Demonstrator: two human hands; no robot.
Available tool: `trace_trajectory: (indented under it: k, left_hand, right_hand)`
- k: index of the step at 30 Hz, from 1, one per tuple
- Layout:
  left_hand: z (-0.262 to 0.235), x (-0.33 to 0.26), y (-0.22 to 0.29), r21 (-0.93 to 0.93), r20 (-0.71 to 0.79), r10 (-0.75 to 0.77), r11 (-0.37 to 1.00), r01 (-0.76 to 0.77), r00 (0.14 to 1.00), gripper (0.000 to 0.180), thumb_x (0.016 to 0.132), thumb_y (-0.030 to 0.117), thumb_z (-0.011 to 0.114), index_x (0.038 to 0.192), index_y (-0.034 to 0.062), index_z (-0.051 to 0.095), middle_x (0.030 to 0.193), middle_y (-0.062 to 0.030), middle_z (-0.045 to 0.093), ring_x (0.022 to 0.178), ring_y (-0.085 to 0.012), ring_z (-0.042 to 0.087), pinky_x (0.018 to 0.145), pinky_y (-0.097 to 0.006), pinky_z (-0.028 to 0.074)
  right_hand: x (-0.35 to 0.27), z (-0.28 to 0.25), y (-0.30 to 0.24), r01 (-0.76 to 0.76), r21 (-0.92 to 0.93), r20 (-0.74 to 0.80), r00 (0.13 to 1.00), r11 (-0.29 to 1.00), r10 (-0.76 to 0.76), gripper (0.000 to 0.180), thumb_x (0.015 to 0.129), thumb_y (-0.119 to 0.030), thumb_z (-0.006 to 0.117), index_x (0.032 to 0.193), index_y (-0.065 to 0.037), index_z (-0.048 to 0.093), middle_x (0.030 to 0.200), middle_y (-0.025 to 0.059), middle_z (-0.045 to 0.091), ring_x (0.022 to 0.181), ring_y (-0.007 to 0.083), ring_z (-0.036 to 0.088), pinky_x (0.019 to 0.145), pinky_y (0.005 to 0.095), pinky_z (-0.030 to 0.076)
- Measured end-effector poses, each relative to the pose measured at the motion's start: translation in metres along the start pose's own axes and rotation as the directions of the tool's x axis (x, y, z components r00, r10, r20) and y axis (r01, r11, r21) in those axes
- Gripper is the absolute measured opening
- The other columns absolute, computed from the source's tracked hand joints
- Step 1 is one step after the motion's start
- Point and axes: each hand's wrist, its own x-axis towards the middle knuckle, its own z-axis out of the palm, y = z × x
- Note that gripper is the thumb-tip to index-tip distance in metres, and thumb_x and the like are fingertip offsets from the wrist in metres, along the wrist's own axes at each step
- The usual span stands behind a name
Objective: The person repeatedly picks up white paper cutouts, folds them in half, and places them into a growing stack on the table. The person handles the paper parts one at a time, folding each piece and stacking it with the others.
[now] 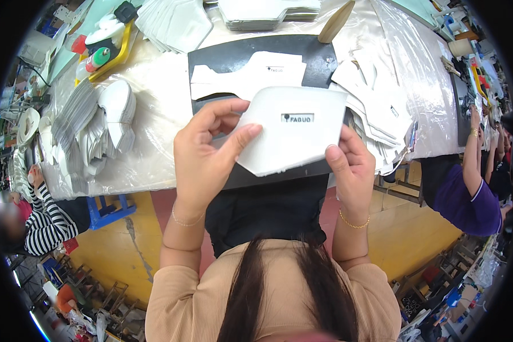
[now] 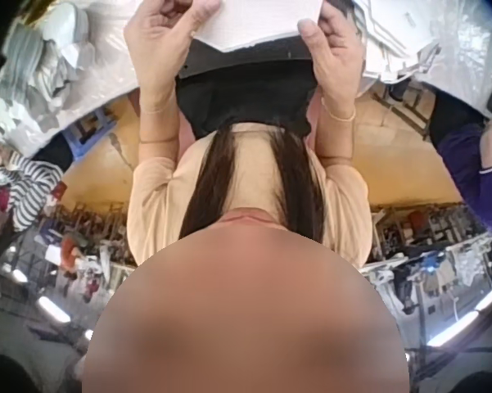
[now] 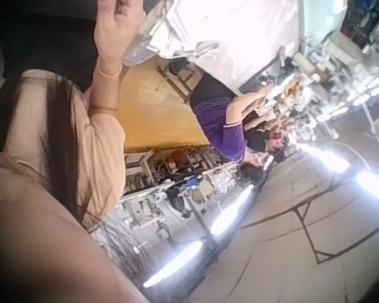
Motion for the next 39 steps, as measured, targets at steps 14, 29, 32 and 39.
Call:
trace_trajectory:
  k: [14, 29, 32, 39]
  left_hand:
    - [-0.004, -0.031, 0.021, 0.072, -0.087, 0.048, 0.997, -0.042, 0.995, 0.032, 0.079, 0.006, 0.084, 0.108, -0.0017, 0.072, 0.093, -0.0071, 0.068, 0.082, -0.0117, 0.065, 0.074, -0.024, 0.052]
    - [0.025, -0.045, -0.043, 0.458, 0.340, 0.170, 0.829, -0.321, 0.925, 0.046, 0.081, 0.015, 0.079, 0.122, 0.0059, 0.060, 0.119, -0.0176, 0.055, 0.111, -0.0382, 0.055, 0.098, -0.045, 0.046]
    - [0.030, -0.045, -0.052, 0.405, 0.270, 0.246, 0.848, -0.342, 0.931, 0.046, 0.084, 0.011, 0.076, 0.127, 0.0059, 0.060, 0.121, -0.0188, 0.059, 0.111, -0.0379, 0.059, 0.094, -0.043, 0.049]
    - [0.024, -0.043, -0.048, 0.025, 0.127, 0.015, 1.000, -0.018, 0.992, 0.037, 0.094, 0.010, 0.067, 0.129, 0.0002, 0.059, 0.116, -0.0162, 0.067, 0.102, -0.0280, 0.069, 0.081, -0.034, 0.056]
  right_hand:
    - [-0.020, 0.012, -0.026, -0.001, -0.108, -0.025, 1.000, 0.994, -0.002, 0.023, 0.094, -0.009, 0.069, 0.109, 0.009, 0.065, 0.086, 0.0059, 0.072, 0.074, 0.0036, 0.060, 0.065, 0.0166, 0.045]
    - [-0.011, -0.005, 0.047, -0.239, -0.108, 0.105, 0.963, 0.965, 0.250, 0.030, 0.101, -0.011, 0.060, 0.125, 0.008, 0.059, 0.109, 0.0103, 0.070, 0.095, 0.0113, 0.066, 0.086, 0.0239, 0.051]
    - [-0.013, -0.003, 0.038, -0.187, -0.058, 0.082, 0.978, 0.981, 0.191, 0.030, 0.101, -0.010, 0.060, 0.126, 0.007, 0.061, 0.111, 0.0122, 0.071, 0.098, 0.0143, 0.068, 0.087, 0.0266, 0.053]
    - [-0.011, 0.024, 0.030, 0.297, -0.592, 0.219, 0.954, 0.749, -0.206, 0.026, 0.088, 0.001, 0.070, 0.114, -0.001, 0.071, 0.109, 0.0130, 0.071, 0.097, 0.0239, 0.070, 0.086, 0.0312, 0.054]
